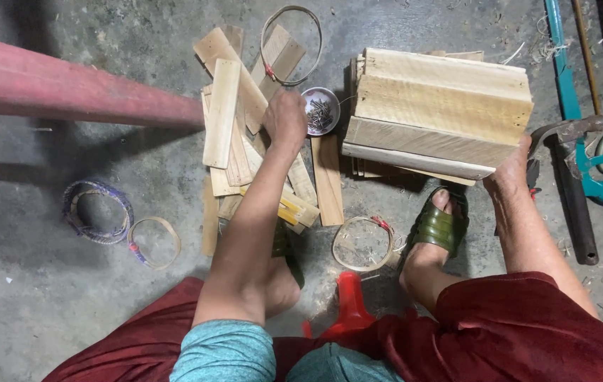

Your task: Sanding wooden slats and fitting them into a circular frame to assemble a wooden object.

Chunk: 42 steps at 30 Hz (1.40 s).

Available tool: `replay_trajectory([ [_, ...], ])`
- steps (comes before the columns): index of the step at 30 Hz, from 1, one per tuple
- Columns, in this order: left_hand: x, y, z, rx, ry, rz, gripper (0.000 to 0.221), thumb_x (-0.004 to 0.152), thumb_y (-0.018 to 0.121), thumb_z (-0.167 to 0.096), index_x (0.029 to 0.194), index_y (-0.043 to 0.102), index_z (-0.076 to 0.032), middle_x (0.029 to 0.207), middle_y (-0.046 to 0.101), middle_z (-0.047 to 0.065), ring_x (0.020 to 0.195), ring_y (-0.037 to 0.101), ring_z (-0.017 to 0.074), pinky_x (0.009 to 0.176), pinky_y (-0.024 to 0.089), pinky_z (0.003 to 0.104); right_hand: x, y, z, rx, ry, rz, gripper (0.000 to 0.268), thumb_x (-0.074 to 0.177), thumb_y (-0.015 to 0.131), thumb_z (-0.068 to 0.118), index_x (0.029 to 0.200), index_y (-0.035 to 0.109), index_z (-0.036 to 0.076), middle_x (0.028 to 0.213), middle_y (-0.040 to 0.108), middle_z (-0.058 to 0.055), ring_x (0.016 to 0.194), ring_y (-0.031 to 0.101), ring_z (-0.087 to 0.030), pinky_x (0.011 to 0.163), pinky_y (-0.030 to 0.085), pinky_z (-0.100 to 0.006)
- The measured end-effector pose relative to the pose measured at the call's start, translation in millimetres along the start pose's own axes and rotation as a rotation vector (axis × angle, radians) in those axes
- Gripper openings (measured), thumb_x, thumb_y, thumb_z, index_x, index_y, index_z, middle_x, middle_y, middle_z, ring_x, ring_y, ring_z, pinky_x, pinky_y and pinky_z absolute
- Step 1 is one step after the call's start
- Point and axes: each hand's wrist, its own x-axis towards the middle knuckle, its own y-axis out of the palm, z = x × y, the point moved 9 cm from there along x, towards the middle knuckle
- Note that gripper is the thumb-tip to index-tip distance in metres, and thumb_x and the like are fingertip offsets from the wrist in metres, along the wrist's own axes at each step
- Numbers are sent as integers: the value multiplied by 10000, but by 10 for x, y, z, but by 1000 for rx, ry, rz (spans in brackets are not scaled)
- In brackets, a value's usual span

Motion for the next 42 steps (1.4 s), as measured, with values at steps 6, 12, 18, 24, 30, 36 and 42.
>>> replay_trajectory([
  [6,39,147,-310,143,247,4,121,872,739,-161,911,832,-227,919,571,57,898,583,243,816,569,408,-5,3,-24,14,19,-15,227,1009,549,99,1182,665,7,1090,695,-43,919,629,-70,727,514,-212],
  [12,167,511,-165,233,481,88,158,908,624,-57,930,779,-78,1023,520,163,985,580,401,730,562,470,125,-50,-284,82,76,11,264,986,555,196,1177,679,61,1086,711,-27,908,665,-76,768,531,-221],
  [18,170,397,-171,149,397,176,135,917,578,-28,875,698,19,1007,510,192,996,531,409,777,509,503,269,-114,-594,174,140,39,312,958,564,312,1170,696,125,1082,730,-9,894,709,-83,817,551,-233],
  [24,34,149,-74,32,229,280,125,958,589,-121,875,635,-40,1087,472,147,1138,512,394,899,515,482,419,-164,-905,270,205,70,362,930,574,428,1162,715,188,1077,750,9,880,753,-91,866,572,-244],
  [30,91,339,69,69,235,319,114,911,668,-198,867,684,-95,1078,475,105,1138,526,362,942,526,515,371,-131,-806,279,246,70,353,885,586,485,1113,718,250,1007,741,89,808,733,-25,824,534,-189],
  [36,132,281,-99,113,288,251,153,933,607,-143,961,724,-47,1022,483,130,1082,551,377,939,521,505,433,-132,-931,354,271,32,371,846,599,495,1096,730,255,997,763,80,785,757,-33,810,560,-189],
  [42,206,584,-31,300,415,148,173,922,606,-104,900,705,36,1005,498,174,1032,537,369,855,509,479,408,-134,-940,363,272,15,363,842,609,491,1086,733,252,979,761,76,772,757,-37,789,563,-189],
])
